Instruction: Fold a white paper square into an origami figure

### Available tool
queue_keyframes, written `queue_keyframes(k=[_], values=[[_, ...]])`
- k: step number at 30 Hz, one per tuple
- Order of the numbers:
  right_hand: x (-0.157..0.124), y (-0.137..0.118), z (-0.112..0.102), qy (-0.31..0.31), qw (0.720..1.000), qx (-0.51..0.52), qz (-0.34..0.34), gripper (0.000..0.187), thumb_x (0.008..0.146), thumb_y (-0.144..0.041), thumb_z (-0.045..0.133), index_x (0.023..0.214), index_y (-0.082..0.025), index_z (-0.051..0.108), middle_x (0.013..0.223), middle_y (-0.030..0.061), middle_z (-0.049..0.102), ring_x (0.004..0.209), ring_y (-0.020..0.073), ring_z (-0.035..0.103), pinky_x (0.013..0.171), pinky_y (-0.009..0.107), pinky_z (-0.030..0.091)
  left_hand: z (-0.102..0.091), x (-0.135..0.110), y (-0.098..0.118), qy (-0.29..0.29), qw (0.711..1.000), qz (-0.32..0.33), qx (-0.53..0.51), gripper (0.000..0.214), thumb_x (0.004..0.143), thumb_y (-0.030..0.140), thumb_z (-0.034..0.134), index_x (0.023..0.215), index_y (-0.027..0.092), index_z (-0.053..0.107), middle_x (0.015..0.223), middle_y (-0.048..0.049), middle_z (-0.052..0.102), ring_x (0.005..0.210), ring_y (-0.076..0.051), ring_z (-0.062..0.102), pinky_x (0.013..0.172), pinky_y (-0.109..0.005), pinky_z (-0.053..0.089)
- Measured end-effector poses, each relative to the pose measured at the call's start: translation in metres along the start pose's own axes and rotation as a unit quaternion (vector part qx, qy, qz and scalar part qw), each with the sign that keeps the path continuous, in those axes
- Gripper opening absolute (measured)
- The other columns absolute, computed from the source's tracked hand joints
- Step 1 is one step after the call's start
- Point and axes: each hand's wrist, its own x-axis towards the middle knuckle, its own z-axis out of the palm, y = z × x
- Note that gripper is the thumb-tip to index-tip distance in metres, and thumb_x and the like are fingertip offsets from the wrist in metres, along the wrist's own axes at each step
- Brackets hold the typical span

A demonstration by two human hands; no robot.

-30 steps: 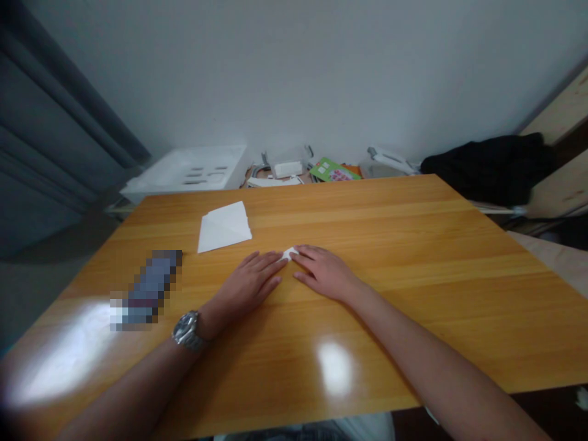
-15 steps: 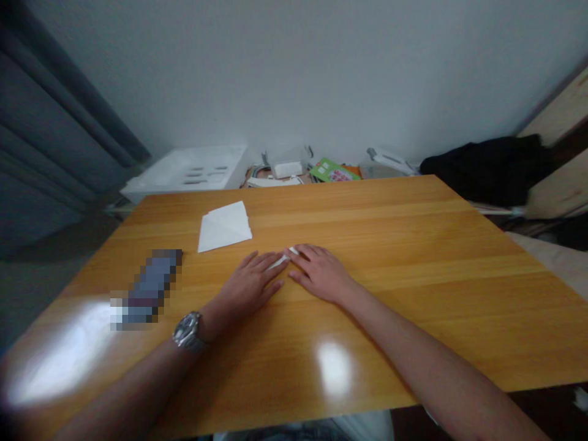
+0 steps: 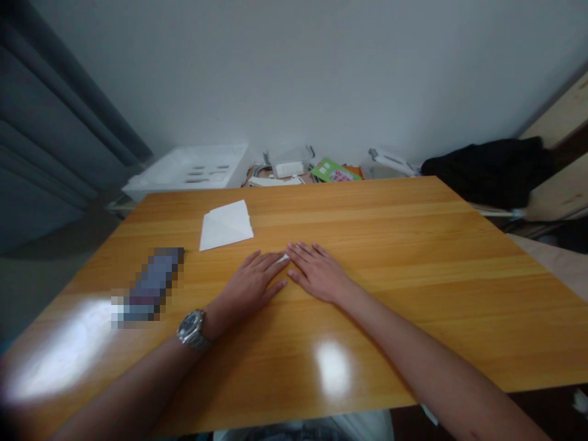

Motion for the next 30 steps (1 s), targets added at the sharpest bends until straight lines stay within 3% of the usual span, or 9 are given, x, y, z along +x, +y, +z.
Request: queue_keyframes(k=[16, 23, 30], values=[[0.0006, -0.003, 0.002, 0.006, 1.0, 0.002, 0.029, 0.059, 0.106, -0.053, 0.025, 0.158, -0.027, 0.033, 0.163, 0.0008, 0.032, 0.152, 0.0233, 0.027, 0.124, 0.049, 0.024, -0.0008, 0.0005, 0.0017, -0.004, 1.0, -0.009, -0.002, 0.049, 0.101, 0.044, 0.051, 0.146, 0.025, 0.048, 0.15, -0.0078, 0.053, 0.136, -0.027, 0.049, 0.118, -0.051, 0.029], [0.0015, -0.0024, 0.0042, 0.027, 0.997, -0.004, 0.079, 0.066, 0.105, -0.056, 0.023, 0.158, -0.019, 0.032, 0.163, 0.0051, 0.031, 0.152, 0.0234, 0.027, 0.125, 0.045, 0.023, -0.0015, 0.0008, 0.0009, -0.005, 1.0, -0.015, 0.003, 0.046, 0.101, 0.043, 0.048, 0.143, 0.024, 0.051, 0.151, -0.008, 0.052, 0.136, -0.027, 0.048, 0.119, -0.05, 0.028], [0.0026, -0.0014, 0.0053, 0.032, 0.993, -0.002, 0.114, 0.066, 0.104, -0.058, 0.02, 0.158, -0.021, 0.032, 0.163, 0.0045, 0.031, 0.152, 0.0244, 0.028, 0.124, 0.048, 0.024, -0.0012, 0.001, -0.0001, -0.003, 1.0, -0.013, -0.007, 0.047, 0.1, 0.043, 0.051, 0.143, 0.025, 0.052, 0.15, -0.0088, 0.053, 0.135, -0.027, 0.049, 0.119, -0.05, 0.029]])
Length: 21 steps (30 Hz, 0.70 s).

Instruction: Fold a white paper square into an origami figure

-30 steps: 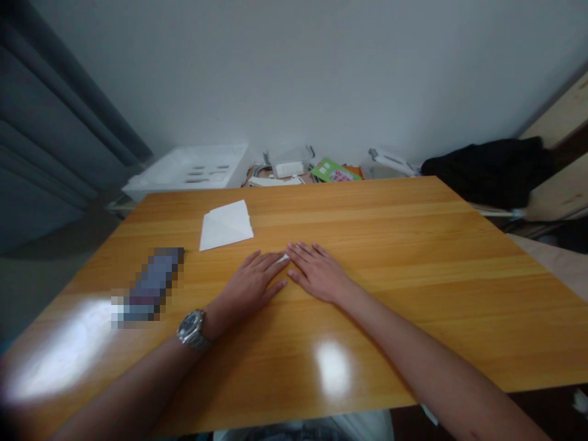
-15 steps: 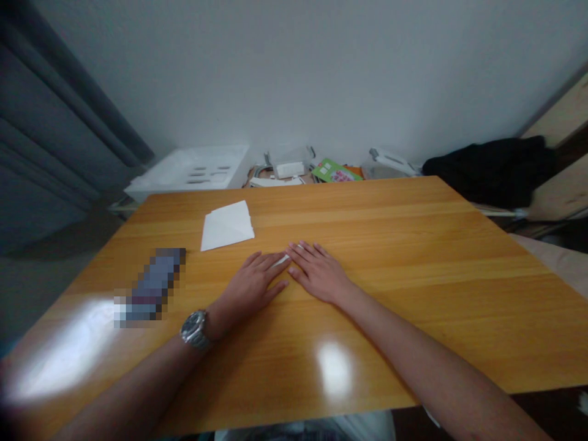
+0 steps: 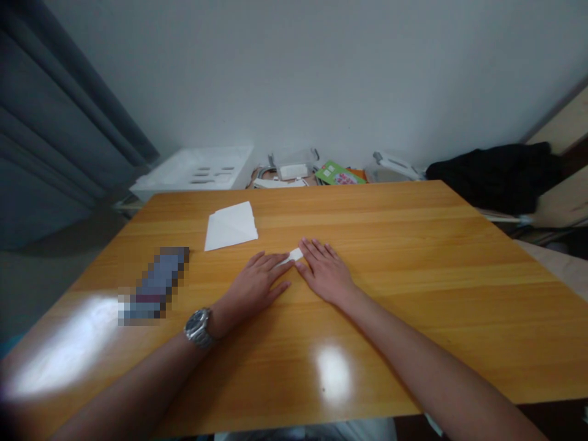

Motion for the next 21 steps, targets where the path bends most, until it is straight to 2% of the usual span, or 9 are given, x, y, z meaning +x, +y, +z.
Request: queue_keyframes(k=[11, 13, 16, 21], values=[[0.0, 0.011, 0.001, 0.013, 0.998, 0.06, -0.031, 0.061, 0.106, -0.052, 0.028, 0.158, -0.022, 0.032, 0.161, 0.0091, 0.037, 0.15, 0.0257, 0.032, 0.123, 0.053, 0.025, 0.004, 0.005, -0.006, 0.036, 0.999, 0.024, -0.028, 0.038, 0.1, 0.038, 0.054, 0.133, 0.022, 0.058, 0.14, -0.0115, 0.058, 0.129, -0.026, 0.052, 0.117, -0.049, 0.033], [0.0, 0.016, -0.001, 0.033, 0.994, 0.099, -0.042, 0.057, 0.106, -0.049, 0.033, 0.155, -0.021, 0.038, 0.157, 0.0107, 0.044, 0.147, 0.0255, 0.038, 0.122, 0.052, 0.029, 0.003, 0.007, -0.007, 0.04, 0.998, 0.027, -0.033, 0.034, 0.099, 0.038, 0.055, 0.129, 0.021, 0.06, 0.136, -0.0116, 0.06, 0.126, -0.025, 0.054, 0.115, -0.048, 0.036], [-0.001, 0.024, -0.004, 0.074, 0.984, 0.144, -0.075, 0.044, 0.103, -0.042, 0.046, 0.141, -0.022, 0.057, 0.145, 0.0117, 0.057, 0.138, 0.0255, 0.048, 0.118, 0.05, 0.036, 0.001, 0.008, -0.008, 0.042, 0.998, 0.029, -0.041, 0.029, 0.1, 0.035, 0.055, 0.124, 0.021, 0.063, 0.132, -0.0107, 0.062, 0.121, -0.025, 0.056, 0.112, -0.046, 0.04], [-0.002, 0.027, -0.007, 0.094, 0.975, 0.157, -0.129, 0.03, 0.1, -0.032, 0.055, 0.125, -0.023, 0.07, 0.129, 0.0118, 0.064, 0.123, 0.0266, 0.057, 0.106, 0.049, 0.047, 0.001, 0.007, -0.008, 0.05, 0.996, 0.032, -0.063, 0.023, 0.099, 0.031, 0.056, 0.118, 0.02, 0.063, 0.124, -0.0089, 0.065, 0.115, -0.025, 0.058, 0.105, -0.043, 0.044]])
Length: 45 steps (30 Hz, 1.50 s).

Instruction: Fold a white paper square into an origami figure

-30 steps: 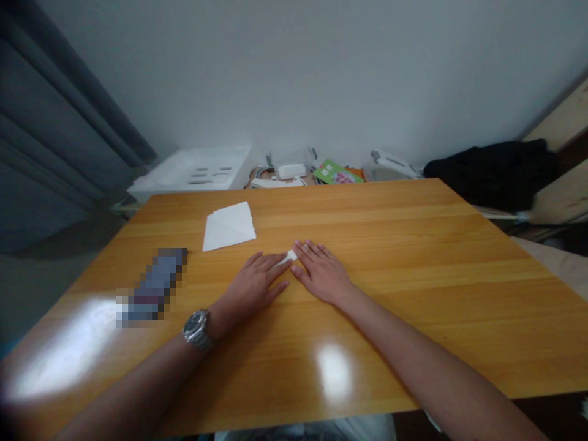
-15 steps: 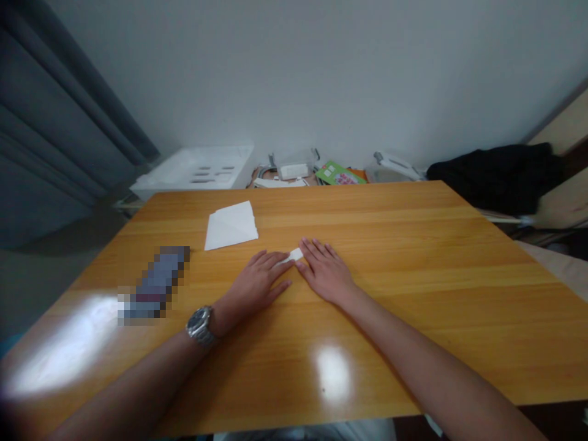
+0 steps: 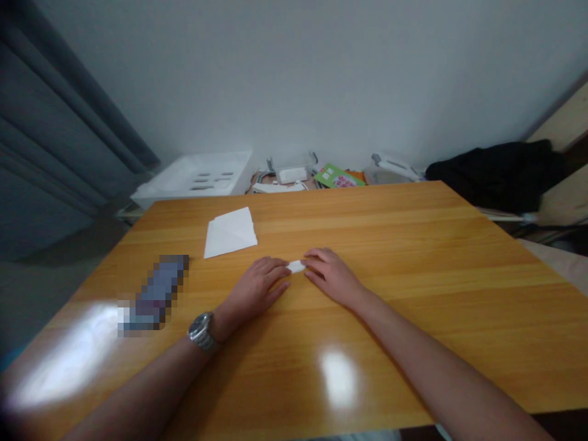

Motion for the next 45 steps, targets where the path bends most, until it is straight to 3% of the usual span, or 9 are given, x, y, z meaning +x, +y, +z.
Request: queue_keyframes(k=[5, 13, 23, 31, 39, 45], values=[[0.001, -0.001, -0.001, -0.002, 1.0, 0.014, -0.009, 0.021, 0.098, -0.029, 0.059, 0.111, -0.025, 0.076, 0.121, 0.0108, 0.067, 0.113, 0.0262, 0.06, 0.098, 0.049, 0.05, 0.0, -0.001, -0.001, 0.005, 1.0, -0.007, -0.01, 0.021, 0.096, 0.028, 0.061, 0.116, 0.021, 0.062, 0.115, -0.0071, 0.068, 0.107, -0.025, 0.06, 0.099, -0.041, 0.046], [0.002, -0.001, -0.002, -0.001, 1.0, 0.013, -0.017, 0.02, 0.095, -0.033, 0.063, 0.109, -0.026, 0.075, 0.121, 0.0106, 0.068, 0.112, 0.0268, 0.061, 0.098, 0.049, 0.049, -0.001, 0.0, 0.0, -0.003, 1.0, -0.014, -0.004, 0.014, 0.1, 0.028, 0.054, 0.108, 0.021, 0.064, 0.106, -0.0062, 0.071, 0.099, -0.023, 0.064, 0.09, -0.038, 0.049], [0.004, -0.008, -0.005, -0.005, 0.998, 0.054, -0.009, 0.022, 0.1, -0.036, 0.056, 0.101, -0.023, 0.074, 0.112, 0.0099, 0.069, 0.106, 0.0242, 0.063, 0.094, 0.043, 0.051, -0.001, 0.0, 0.003, 0.014, 0.999, -0.03, -0.019, 0.016, 0.101, 0.024, 0.05, 0.102, 0.02, 0.066, 0.096, -0.0056, 0.072, 0.09, -0.022, 0.065, 0.084, -0.037, 0.05], [0.005, -0.012, -0.006, 0.007, 0.999, 0.038, 0.019, 0.025, 0.102, -0.034, 0.048, 0.094, -0.02, 0.068, 0.097, 0.0093, 0.064, 0.094, 0.0237, 0.059, 0.086, 0.04, 0.05, -0.004, 0.0, 0.003, 0.046, 0.998, -0.034, -0.036, 0.023, 0.103, 0.027, 0.048, 0.119, 0.02, 0.063, 0.113, -0.0072, 0.07, 0.102, -0.022, 0.064, 0.092, -0.037, 0.051], [0.004, -0.01, -0.003, 0.005, 1.0, 0.006, 0.025, 0.016, 0.099, -0.027, 0.055, 0.092, -0.02, 0.067, 0.099, 0.0082, 0.061, 0.097, 0.0235, 0.056, 0.089, 0.04, 0.048, -0.003, 0.0, 0.004, -0.009, 1.0, 0.004, -0.018, 0.021, 0.101, 0.024, 0.05, 0.114, 0.021, 0.066, 0.114, -0.0067, 0.068, 0.101, -0.022, 0.063, 0.092, -0.038, 0.05], [0.004, -0.008, -0.003, -0.001, 0.999, 0.011, 0.035, 0.014, 0.098, -0.029, 0.057, 0.099, -0.021, 0.068, 0.102, 0.0086, 0.061, 0.099, 0.0242, 0.057, 0.09, 0.041, 0.05, 0.0, -0.002, 0.003, -0.016, 1.0, 0.003, -0.004, 0.022, 0.097, 0.024, 0.058, 0.117, 0.023, 0.065, 0.115, -0.0071, 0.067, 0.105, -0.024, 0.061, 0.094, -0.04, 0.048]])
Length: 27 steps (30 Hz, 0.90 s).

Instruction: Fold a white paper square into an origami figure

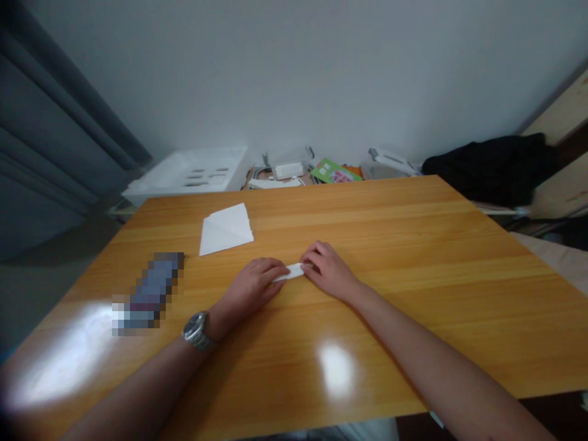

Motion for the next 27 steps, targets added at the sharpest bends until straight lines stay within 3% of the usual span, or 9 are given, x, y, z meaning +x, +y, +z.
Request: queue_keyframes(k=[5, 9, 18, 27], values=[[0.0005, -0.0028, -0.0009, 0.008, 1.0, 0.002, -0.005, 0.021, 0.098, -0.03, 0.057, 0.113, -0.021, 0.068, 0.111, 0.0106, 0.06, 0.106, 0.0252, 0.058, 0.095, 0.042, 0.05, -0.0002, -0.0005, 0.0012, 0.005, 0.999, -0.024, 0.02, 0.025, 0.097, 0.03, 0.059, 0.12, 0.023, 0.066, 0.111, -0.0074, 0.065, 0.097, -0.023, 0.06, 0.089, -0.039, 0.05], [0.0014, -0.0035, -0.0004, 0.015, 0.998, -0.006, -0.052, 0.023, 0.098, -0.03, 0.058, 0.117, -0.023, 0.069, 0.117, 0.0109, 0.063, 0.111, 0.026, 0.058, 0.098, 0.045, 0.049, -0.0016, -0.0004, 0.0027, 0.006, 0.999, -0.034, 0.015, 0.028, 0.098, 0.035, 0.059, 0.121, 0.022, 0.067, 0.107, -0.0071, 0.066, 0.095, -0.023, 0.06, 0.088, -0.038, 0.05], [0.0, -0.0034, 0.0023, -0.035, 0.992, -0.041, -0.115, 0.028, 0.101, -0.032, 0.055, 0.126, -0.025, 0.067, 0.128, 0.0084, 0.068, 0.119, 0.0258, 0.059, 0.103, 0.048, 0.047, -0.0002, -0.0004, 0.0031, 0.011, 0.999, -0.042, 0.006, 0.027, 0.102, 0.029, 0.051, 0.12, 0.019, 0.068, 0.098, -0.0081, 0.068, 0.092, -0.023, 0.063, 0.086, -0.038, 0.051], [0.0012, -0.0014, 0.0031, -0.051, 0.992, -0.038, -0.113, 0.028, 0.101, -0.031, 0.057, 0.125, -0.025, 0.068, 0.132, 0.0073, 0.068, 0.125, 0.0261, 0.059, 0.106, 0.05, 0.046, -0.0018, -0.0004, 0.0002, 0.043, 0.998, -0.031, -0.012, 0.026, 0.099, 0.018, 0.053, 0.121, 0.02, 0.066, 0.125, -0.009, 0.066, 0.113, -0.023, 0.062, 0.102, -0.041, 0.051]])
